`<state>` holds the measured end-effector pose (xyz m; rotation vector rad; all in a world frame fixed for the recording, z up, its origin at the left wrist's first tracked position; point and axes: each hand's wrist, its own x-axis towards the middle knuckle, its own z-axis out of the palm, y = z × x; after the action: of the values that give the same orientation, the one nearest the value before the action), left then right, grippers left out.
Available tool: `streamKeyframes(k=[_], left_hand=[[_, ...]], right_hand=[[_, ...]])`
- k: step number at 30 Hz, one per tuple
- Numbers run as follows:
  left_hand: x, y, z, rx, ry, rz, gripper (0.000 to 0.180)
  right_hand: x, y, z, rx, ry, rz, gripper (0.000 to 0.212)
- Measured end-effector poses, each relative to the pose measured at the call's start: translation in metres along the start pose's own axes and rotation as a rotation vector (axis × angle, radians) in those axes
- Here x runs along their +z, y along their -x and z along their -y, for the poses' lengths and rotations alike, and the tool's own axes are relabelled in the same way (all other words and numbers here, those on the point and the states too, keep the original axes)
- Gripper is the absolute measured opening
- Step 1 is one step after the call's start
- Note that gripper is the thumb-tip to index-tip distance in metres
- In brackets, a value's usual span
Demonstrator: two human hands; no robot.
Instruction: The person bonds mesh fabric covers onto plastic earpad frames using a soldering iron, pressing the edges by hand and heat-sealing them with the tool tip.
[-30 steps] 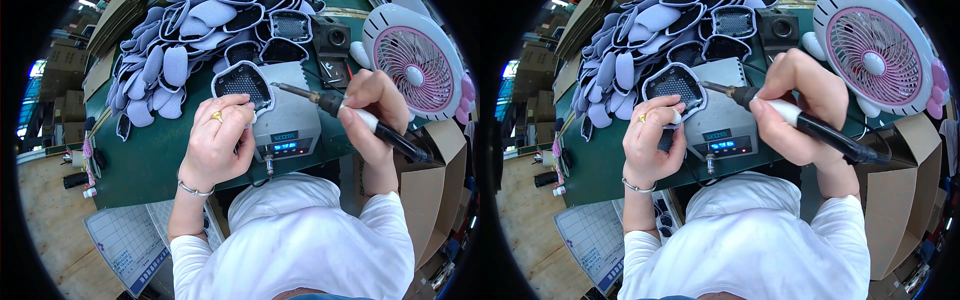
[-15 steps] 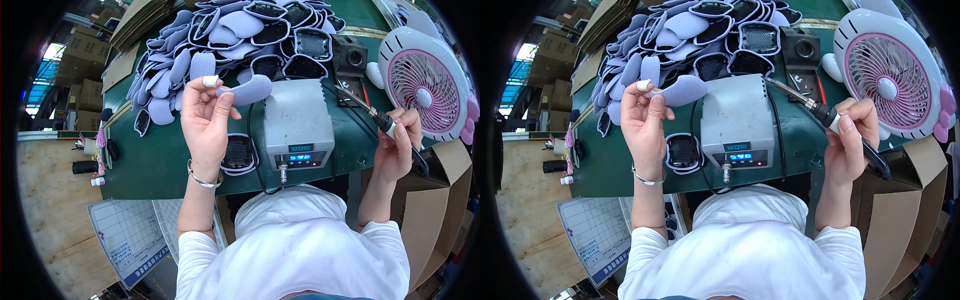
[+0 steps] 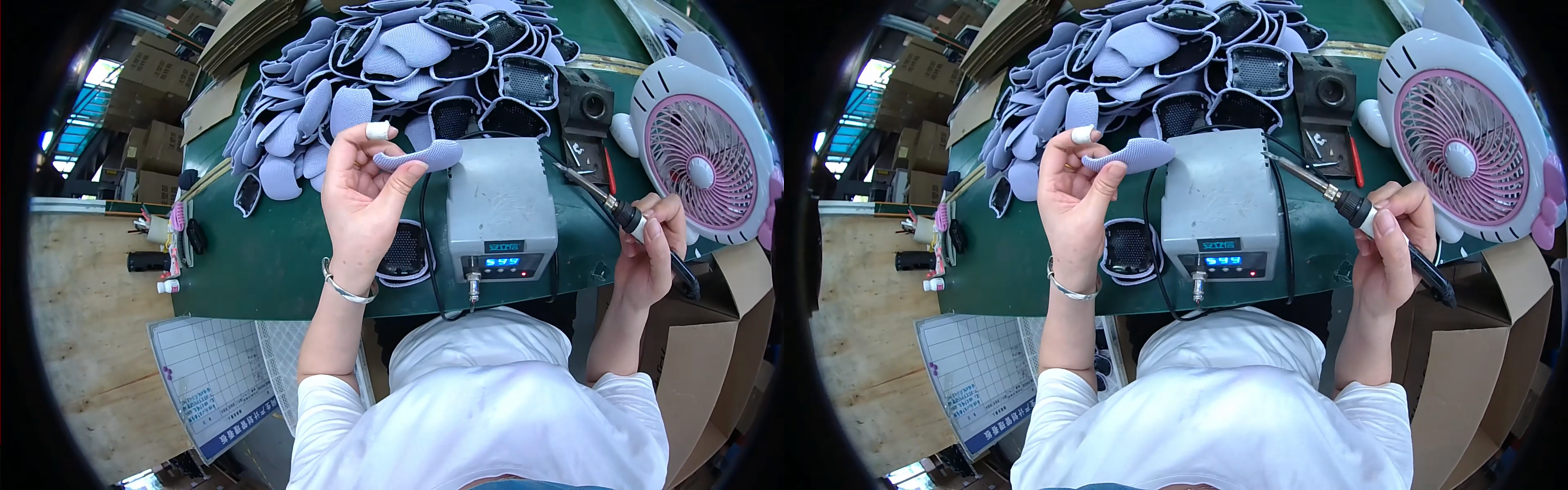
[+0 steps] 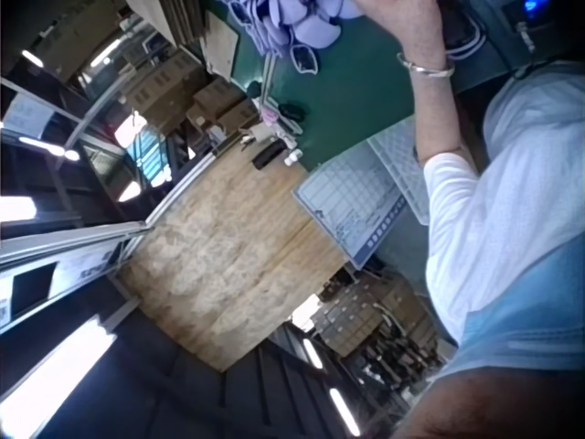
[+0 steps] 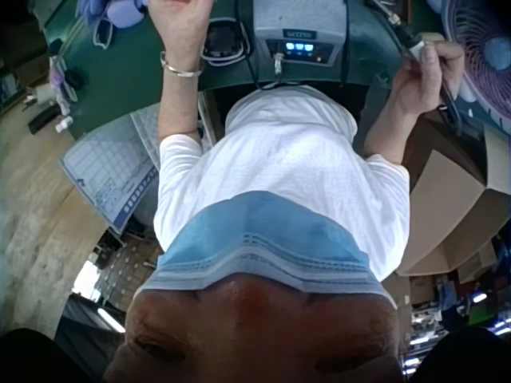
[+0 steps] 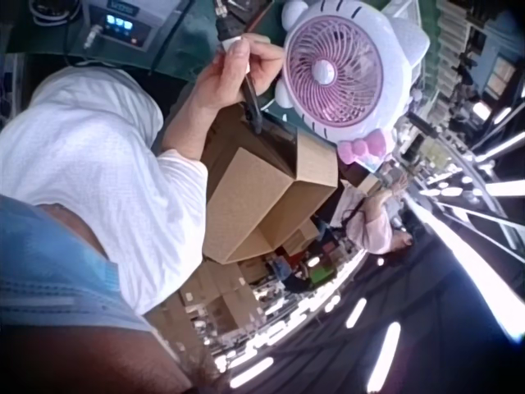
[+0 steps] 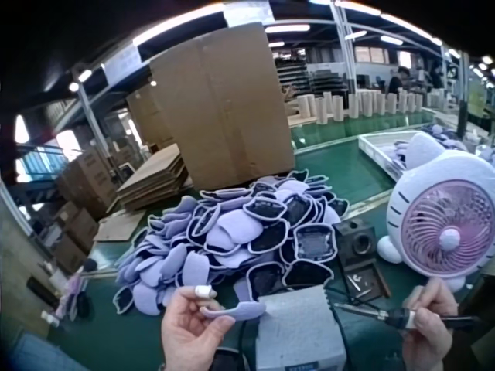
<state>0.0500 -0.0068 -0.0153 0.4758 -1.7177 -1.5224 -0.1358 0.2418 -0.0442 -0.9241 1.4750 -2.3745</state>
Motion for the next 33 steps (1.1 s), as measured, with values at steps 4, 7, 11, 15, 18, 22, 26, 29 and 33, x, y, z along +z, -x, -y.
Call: streamKeyframes(k=[4,7,11,15,18,22,26,29,33], left_hand=[[0.002,0.007,-0.002,0.023,-0.075,0.057,0.047],[0.007,0.015,-0.006,0.061,-0.264,0.159,0.048],[0.004,0.024,0.0,0.346,-0.469,0.292,0.045],[0.004,0.025,0.001,0.488,-0.605,0.358,0.046],[0.004,0.024,-0.001,0.539,-0.684,0.376,0.048],[0.0,0.024,-0.001,0.577,-0.707,0.41,0.049],[0.006,0.028,0.001,0.456,-0.573,0.341,0.042],[0.014,0.025,-0.003,0.373,-0.552,0.315,0.038],[0.023,0.017,-0.015,0.246,-0.626,0.3,0.036]], right_hand=[[0.0,0.002,0.002,0.027,-0.018,0.026,0.014],[0.004,0.001,0.003,0.063,-0.049,0.089,0.02],[0.009,0.0,0.002,-0.01,-0.027,0.145,0.024],[0.016,0.002,0.006,-0.06,0.051,0.227,0.026],[0.024,0.001,0.011,-0.092,0.114,0.295,0.025],[0.034,-0.003,0.017,-0.145,0.239,0.325,0.022],[0.034,-0.005,0.022,-0.125,0.215,0.216,0.022],[0.031,-0.005,0.021,-0.112,0.198,0.156,0.021],[0.025,-0.003,0.017,-0.099,0.168,0.09,0.02]])
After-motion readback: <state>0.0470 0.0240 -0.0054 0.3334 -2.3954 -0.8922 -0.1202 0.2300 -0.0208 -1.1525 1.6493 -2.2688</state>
